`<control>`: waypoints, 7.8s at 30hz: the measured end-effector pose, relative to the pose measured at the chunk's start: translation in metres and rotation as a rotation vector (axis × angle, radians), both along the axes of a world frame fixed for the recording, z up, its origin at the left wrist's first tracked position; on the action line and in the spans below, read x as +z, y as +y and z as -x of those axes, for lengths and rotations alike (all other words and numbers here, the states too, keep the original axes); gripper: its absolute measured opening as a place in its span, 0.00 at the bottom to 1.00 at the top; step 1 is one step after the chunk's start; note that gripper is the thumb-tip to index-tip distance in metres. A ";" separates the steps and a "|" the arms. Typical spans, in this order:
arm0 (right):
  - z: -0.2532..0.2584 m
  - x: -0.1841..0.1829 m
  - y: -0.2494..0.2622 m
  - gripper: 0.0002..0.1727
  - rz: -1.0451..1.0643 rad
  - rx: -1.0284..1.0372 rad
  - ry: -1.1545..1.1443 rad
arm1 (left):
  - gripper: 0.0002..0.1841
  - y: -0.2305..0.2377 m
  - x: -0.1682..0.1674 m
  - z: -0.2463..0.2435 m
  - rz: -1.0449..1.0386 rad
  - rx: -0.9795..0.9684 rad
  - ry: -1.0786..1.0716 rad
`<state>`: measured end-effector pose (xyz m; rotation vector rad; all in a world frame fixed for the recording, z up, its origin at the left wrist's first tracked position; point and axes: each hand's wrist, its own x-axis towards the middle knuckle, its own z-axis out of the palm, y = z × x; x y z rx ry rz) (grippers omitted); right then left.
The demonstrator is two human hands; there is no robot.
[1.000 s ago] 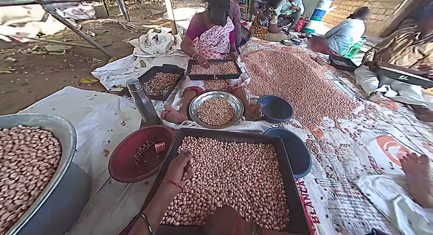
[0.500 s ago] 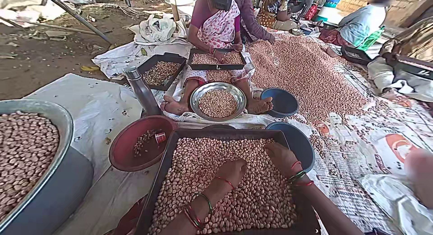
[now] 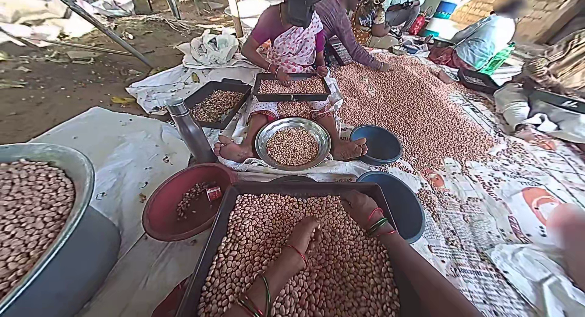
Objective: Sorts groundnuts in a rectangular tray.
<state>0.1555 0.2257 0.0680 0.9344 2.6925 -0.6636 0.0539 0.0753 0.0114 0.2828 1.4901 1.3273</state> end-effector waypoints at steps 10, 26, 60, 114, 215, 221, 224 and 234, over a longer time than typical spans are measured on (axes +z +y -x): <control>-0.004 -0.010 0.028 0.22 -0.310 -0.089 -0.408 | 0.16 -0.028 0.010 0.015 0.022 0.179 -0.347; 0.007 -0.020 0.018 0.21 -0.317 -0.195 -0.359 | 0.20 -0.050 0.018 0.064 0.276 -0.408 0.679; 0.040 -0.036 -0.072 0.09 0.819 -0.099 0.245 | 0.18 -0.061 0.025 0.040 0.564 -1.036 1.013; 0.003 -0.058 -0.060 0.22 -0.054 0.504 0.045 | 0.25 -0.128 0.037 0.101 -0.312 0.742 -0.340; 0.017 0.002 -0.117 0.17 -0.078 0.086 0.081 | 0.23 -0.087 0.006 0.050 0.051 0.017 -0.235; 0.018 0.037 -0.076 0.23 -0.041 -0.056 -0.024 | 0.27 -0.087 0.003 0.050 0.024 0.023 -0.337; -0.011 0.018 -0.012 0.22 -0.117 -0.263 -0.223 | 0.22 -0.085 0.007 0.050 0.025 0.114 -0.350; 0.003 0.004 -0.017 0.21 -0.131 -0.238 -0.318 | 0.21 -0.083 0.011 0.054 0.081 0.138 -0.319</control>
